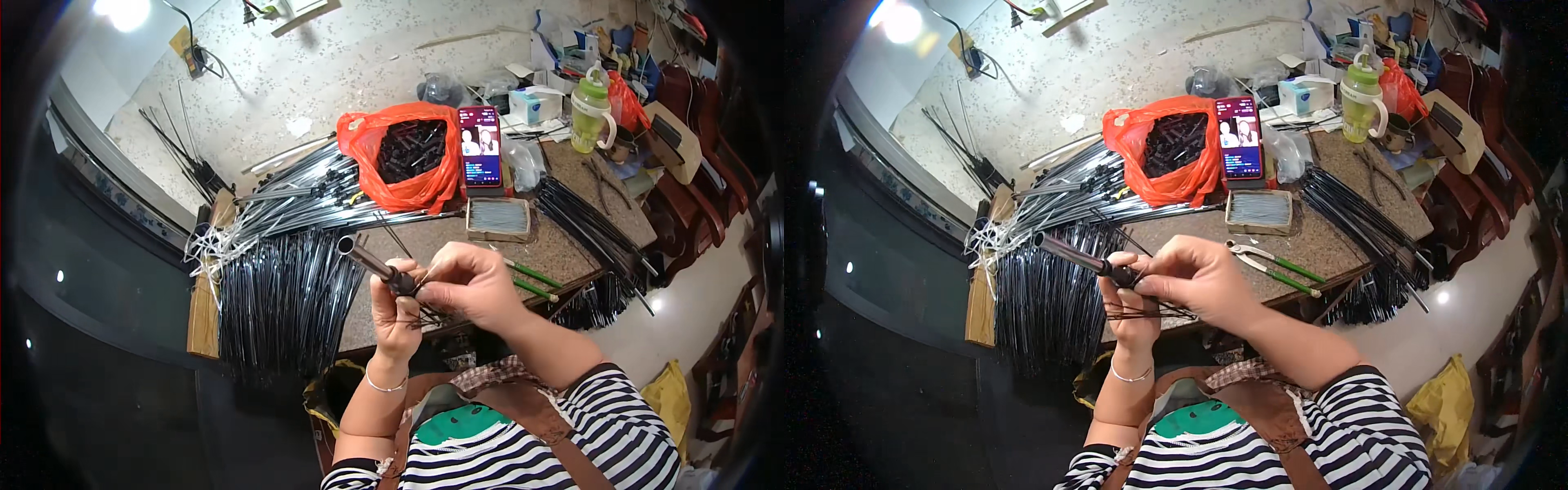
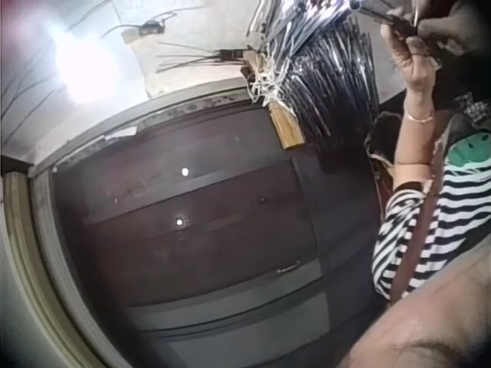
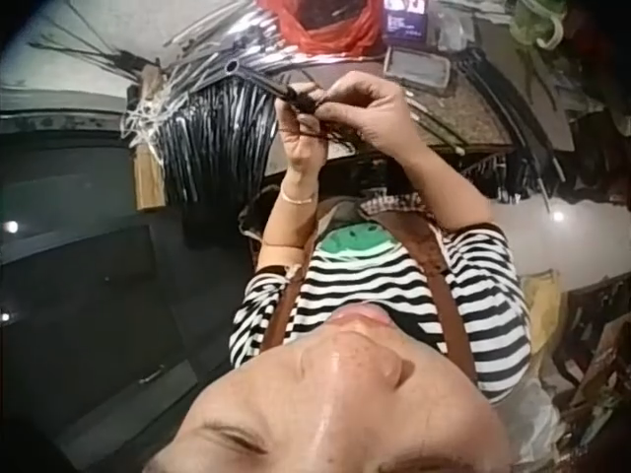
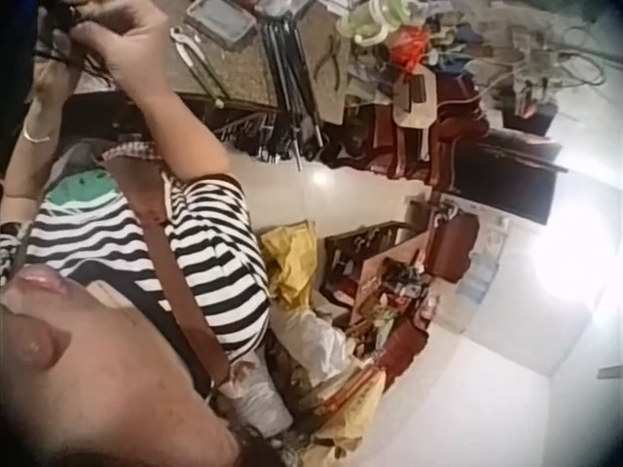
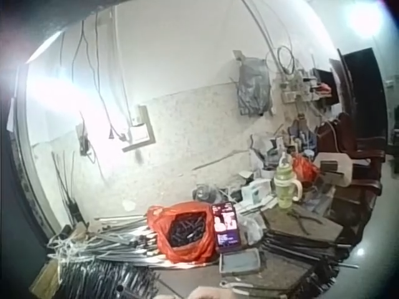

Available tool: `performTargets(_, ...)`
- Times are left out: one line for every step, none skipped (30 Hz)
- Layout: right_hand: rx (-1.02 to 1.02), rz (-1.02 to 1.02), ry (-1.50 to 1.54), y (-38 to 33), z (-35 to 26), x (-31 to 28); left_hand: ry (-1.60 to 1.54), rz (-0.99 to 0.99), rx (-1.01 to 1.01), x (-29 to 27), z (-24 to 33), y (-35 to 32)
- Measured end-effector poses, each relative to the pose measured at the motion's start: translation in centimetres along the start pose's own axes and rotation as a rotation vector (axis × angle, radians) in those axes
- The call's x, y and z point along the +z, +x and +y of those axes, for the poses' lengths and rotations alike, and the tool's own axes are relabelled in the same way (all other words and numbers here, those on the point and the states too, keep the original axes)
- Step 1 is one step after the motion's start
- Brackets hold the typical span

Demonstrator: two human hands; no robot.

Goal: Assembling bundles of black wires into connectors using pliers at a workbench.

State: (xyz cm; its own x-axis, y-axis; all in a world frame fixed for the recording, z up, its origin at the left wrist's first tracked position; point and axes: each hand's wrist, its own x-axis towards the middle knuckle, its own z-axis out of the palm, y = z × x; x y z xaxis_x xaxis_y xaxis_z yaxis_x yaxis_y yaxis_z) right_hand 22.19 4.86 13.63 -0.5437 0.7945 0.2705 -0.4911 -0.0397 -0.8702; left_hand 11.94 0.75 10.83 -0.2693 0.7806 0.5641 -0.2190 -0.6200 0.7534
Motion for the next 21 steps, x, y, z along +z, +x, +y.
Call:
performTargets(-0.169, -0.047, -0.097, -0.1, 0.6, -0.1, -0.001, -0.029, -0.029, 0.0, 0.3, 0.1)
performTargets(-0.161, 0.022, -0.213, -0.7, 0.0, 0.4, -0.001, -0.029, -0.032, -0.2, 0.1, 0.1)
performTargets(-0.374, 0.058, -0.428, -0.8, 0.3, 0.5, -0.043, -0.083, -0.031, -0.5, -0.1, 0.1)
performTargets(-0.587, 0.092, -0.642, -0.8, 0.6, 0.5, -0.085, -0.136, -0.029, -0.7, -0.3, 0.0)
performTargets(-0.584, 0.092, -0.642, -0.7, 0.4, 0.6, -0.052, -0.135, -0.019, -0.4, -0.2, 0.2)
performTargets(-0.504, 0.081, -0.632, -0.5, 0.0, 0.7, -0.052, -0.134, -0.021, -0.2, -0.3, 0.2)
performTargets(-0.423, 0.068, -0.622, -0.1, -0.3, 0.7, -0.028, -0.038, -0.033, -0.1, -0.4, 0.3)
performTargets(-0.352, 0.015, -0.456, 0.6, -0.1, 0.2, -0.005, 0.058, -0.044, -0.1, -0.5, 0.2)
performTargets(-0.226, -0.057, -0.263, 1.2, -0.3, -0.2, 0.112, 0.093, -0.015, -0.3, -0.8, 0.0)
performTargets(-0.099, -0.128, -0.07, 1.6, -0.3, -0.4, 0.113, 0.094, -0.017, -0.4, -0.9, 0.0)
performTargets(-0.169, -0.124, -0.262, 1.5, -0.1, -0.5, 0.113, 0.067, 0.004, -0.6, -0.9, 0.0)
performTargets(-0.167, -0.125, -0.261, 1.2, -0.1, -0.1, 0.114, 0.041, 0.024, -0.7, -0.8, 0.0)
performTargets(-0.269, -0.012, -0.428, 0.8, -0.1, 0.5, 0.108, 0.085, -0.009, -0.1, -0.5, 0.2)
performTargets(-0.371, 0.103, -0.593, 0.4, 0.0, 0.9, 0.109, 0.088, -0.006, 0.2, -0.4, 0.2)
performTargets(-0.357, 0.129, -0.565, 0.3, 0.1, 1.1, 0.15, 0.095, 0.011, 0.4, -0.3, 0.1)
performTargets(-0.356, 0.123, -0.562, 0.6, 0.2, 1.0, 0.192, 0.104, 0.028, 0.4, -0.2, 0.0)
performTargets(-0.333, 0.065, -0.488, 1.0, 0.2, 0.7, 0.294, 0.102, 0.079, 0.0, -0.2, 0.0)
performTargets(-0.309, 0.006, -0.413, 1.4, 0.1, 0.5, 0.298, 0.108, 0.083, -0.2, 0.0, 0.2)
performTargets(-0.348, -0.033, -0.421, 1.7, 0.0, 0.4, 0.327, 0.053, 0.115, -0.3, 0.2, 0.6)
performTargets(-0.348, -0.037, -0.421, 1.6, -0.2, 0.4, 0.356, -0.002, 0.147, -0.5, 0.4, 1.0)
performTargets(-0.274, -0.059, -0.333, 1.3, -0.4, 0.5, 0.415, -0.022, 0.18, -0.9, 0.5, 1.4)
